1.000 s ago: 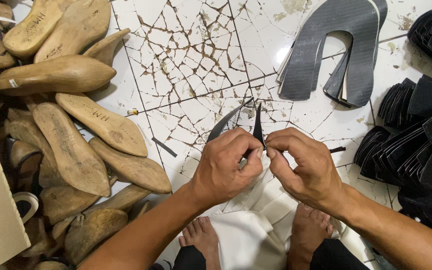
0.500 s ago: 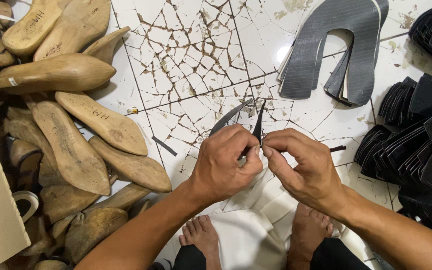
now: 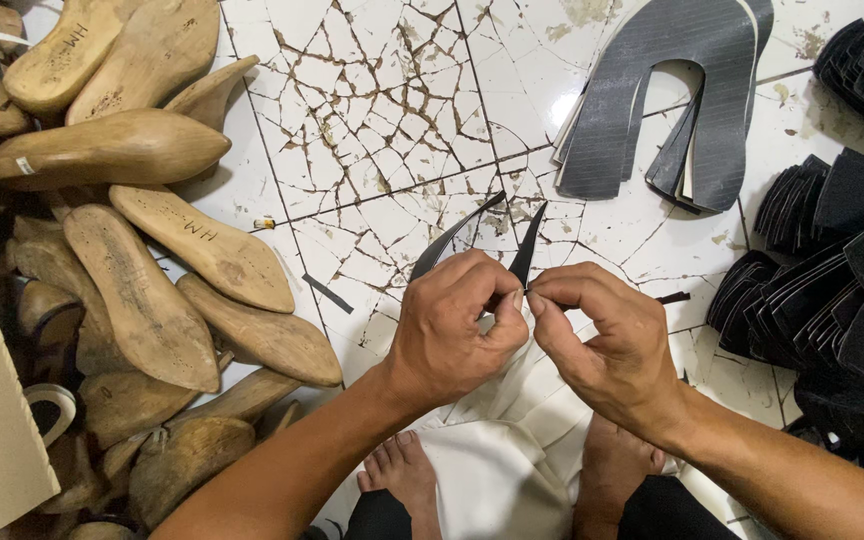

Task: The person sits on the floor and hand-sews a black shoe part using a needle and thread. They pull the thread through the material, inspect the stitching, and place the finished piece onto a stack of similar parts.

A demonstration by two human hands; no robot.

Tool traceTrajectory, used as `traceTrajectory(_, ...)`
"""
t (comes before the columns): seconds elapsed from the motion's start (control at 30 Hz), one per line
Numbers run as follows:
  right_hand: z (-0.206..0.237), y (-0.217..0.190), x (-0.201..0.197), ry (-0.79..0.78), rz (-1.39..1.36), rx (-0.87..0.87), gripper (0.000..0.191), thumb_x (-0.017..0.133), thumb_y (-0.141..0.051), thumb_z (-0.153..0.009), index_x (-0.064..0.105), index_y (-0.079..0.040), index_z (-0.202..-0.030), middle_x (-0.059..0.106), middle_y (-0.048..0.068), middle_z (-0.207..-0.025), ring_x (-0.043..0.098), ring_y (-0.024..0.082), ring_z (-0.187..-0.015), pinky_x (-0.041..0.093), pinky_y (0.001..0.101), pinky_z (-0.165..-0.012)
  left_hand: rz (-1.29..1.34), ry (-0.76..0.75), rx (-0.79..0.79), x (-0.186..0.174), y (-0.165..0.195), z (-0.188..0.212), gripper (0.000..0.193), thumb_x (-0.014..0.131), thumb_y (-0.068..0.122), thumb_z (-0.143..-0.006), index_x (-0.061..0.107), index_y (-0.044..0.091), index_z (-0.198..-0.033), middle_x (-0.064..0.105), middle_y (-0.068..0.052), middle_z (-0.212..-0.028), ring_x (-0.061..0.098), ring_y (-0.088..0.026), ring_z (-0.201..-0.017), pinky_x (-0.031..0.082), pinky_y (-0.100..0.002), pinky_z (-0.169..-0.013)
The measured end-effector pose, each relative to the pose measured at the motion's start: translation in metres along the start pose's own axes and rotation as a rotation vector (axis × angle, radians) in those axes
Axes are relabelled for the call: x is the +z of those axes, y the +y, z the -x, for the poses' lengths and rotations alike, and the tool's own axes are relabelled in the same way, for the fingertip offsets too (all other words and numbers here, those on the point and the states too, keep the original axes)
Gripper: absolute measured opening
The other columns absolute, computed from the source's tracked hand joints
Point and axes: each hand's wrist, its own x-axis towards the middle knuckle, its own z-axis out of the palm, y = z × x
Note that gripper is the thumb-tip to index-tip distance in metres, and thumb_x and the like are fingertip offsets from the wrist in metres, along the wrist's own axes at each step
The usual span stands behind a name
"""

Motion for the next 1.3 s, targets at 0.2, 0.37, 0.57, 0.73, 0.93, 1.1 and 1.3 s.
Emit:
traceTrajectory(0.2, -0.001, 0.000, -0.001, -0.006, -0.013, 0.021, 0.010, 0.070, 0.001, -0.089, 0.069, 0.001, -0.099, 0.074, 0.012, -0.098, 0.073, 0.017, -0.081, 0.059, 0.0264, -0.066, -0.010, 0.009, 0.010, 0.001, 0.003, -0.001, 0.007, 0.068, 0.003, -0.085, 0.062, 0.004, -0.088, 0.061, -0.008, -0.081, 0.063, -0.023, -0.072, 0.051, -0.036, -0.065)
traceTrajectory(0.37, -0.001, -0.001, -0.002, -0.015, 0.000, -0.051, 0.010, 0.070, 0.001, -0.089, 0.067, 0.002, -0.099, 0.073, 0.012, -0.098, 0.074, 0.019, -0.084, 0.059, 0.0290, -0.072, -0.037, 0.012, 0.031, 0.000, 0.005, 0.000, 0.007, 0.069, 0.003, -0.085, 0.061, 0.004, -0.086, 0.062, -0.007, -0.080, 0.062, -0.023, -0.071, 0.052, -0.036, -0.064)
traceTrajectory(0.57, -0.003, 0.000, -0.001, 0.001, 0.032, -0.129, 0.013, 0.068, 0.003, -0.086, 0.063, 0.002, -0.098, 0.071, 0.013, -0.097, 0.073, 0.022, -0.083, 0.058, 0.0304, -0.071, -0.040, 0.015, 0.059, 0.001, 0.005, 0.001, 0.008, 0.068, 0.003, -0.085, 0.060, 0.004, -0.087, 0.061, -0.008, -0.082, 0.062, -0.024, -0.073, 0.052, -0.037, -0.067)
traceTrajectory(0.73, -0.006, 0.003, -0.003, -0.013, 0.032, -0.180, 0.014, 0.068, 0.004, -0.085, 0.061, 0.003, -0.097, 0.070, 0.013, -0.095, 0.072, 0.022, -0.081, 0.057, 0.0305, -0.068, -0.023, -0.023, 0.026, 0.001, 0.005, 0.001, 0.007, 0.068, 0.004, -0.084, 0.060, 0.004, -0.085, 0.061, -0.008, -0.080, 0.062, -0.023, -0.071, 0.052, -0.036, -0.064)
traceTrajectory(0.93, -0.008, 0.004, -0.007, -0.040, 0.088, -0.223, 0.014, 0.069, 0.005, -0.084, 0.060, 0.003, -0.095, 0.068, 0.013, -0.093, 0.070, 0.023, -0.077, 0.055, 0.0317, -0.063, 0.047, -0.129, -0.151, -0.007, 0.007, -0.003, 0.012, 0.067, 0.014, -0.090, 0.068, 0.003, -0.093, 0.066, -0.008, -0.085, 0.065, -0.020, -0.073, 0.054, -0.033, -0.065)
traceTrajectory(1.1, -0.003, 0.001, -0.003, -0.092, 0.148, -0.354, 0.021, 0.070, 0.006, -0.078, 0.062, 0.002, -0.096, 0.066, 0.012, -0.092, 0.068, 0.027, -0.077, 0.055, 0.0357, -0.064, 0.305, -0.234, -0.456, -0.014, -0.004, -0.012, 0.040, 0.071, 0.035, -0.092, 0.065, 0.002, -0.114, 0.070, -0.007, -0.093, 0.065, -0.012, -0.080, 0.057, -0.028, -0.074)
traceTrajectory(1.3, 0.006, 0.003, 0.006, -0.109, 0.179, -0.442, 0.023, 0.074, 0.002, -0.075, 0.063, -0.002, -0.096, 0.069, 0.011, -0.094, 0.069, 0.026, -0.078, 0.056, 0.0351, -0.065, 0.383, -0.474, -0.603, -0.014, -0.011, -0.015, 0.033, 0.062, 0.032, -0.098, 0.075, 0.003, -0.106, 0.076, -0.006, -0.087, 0.066, -0.009, -0.078, 0.056, -0.027, -0.072)
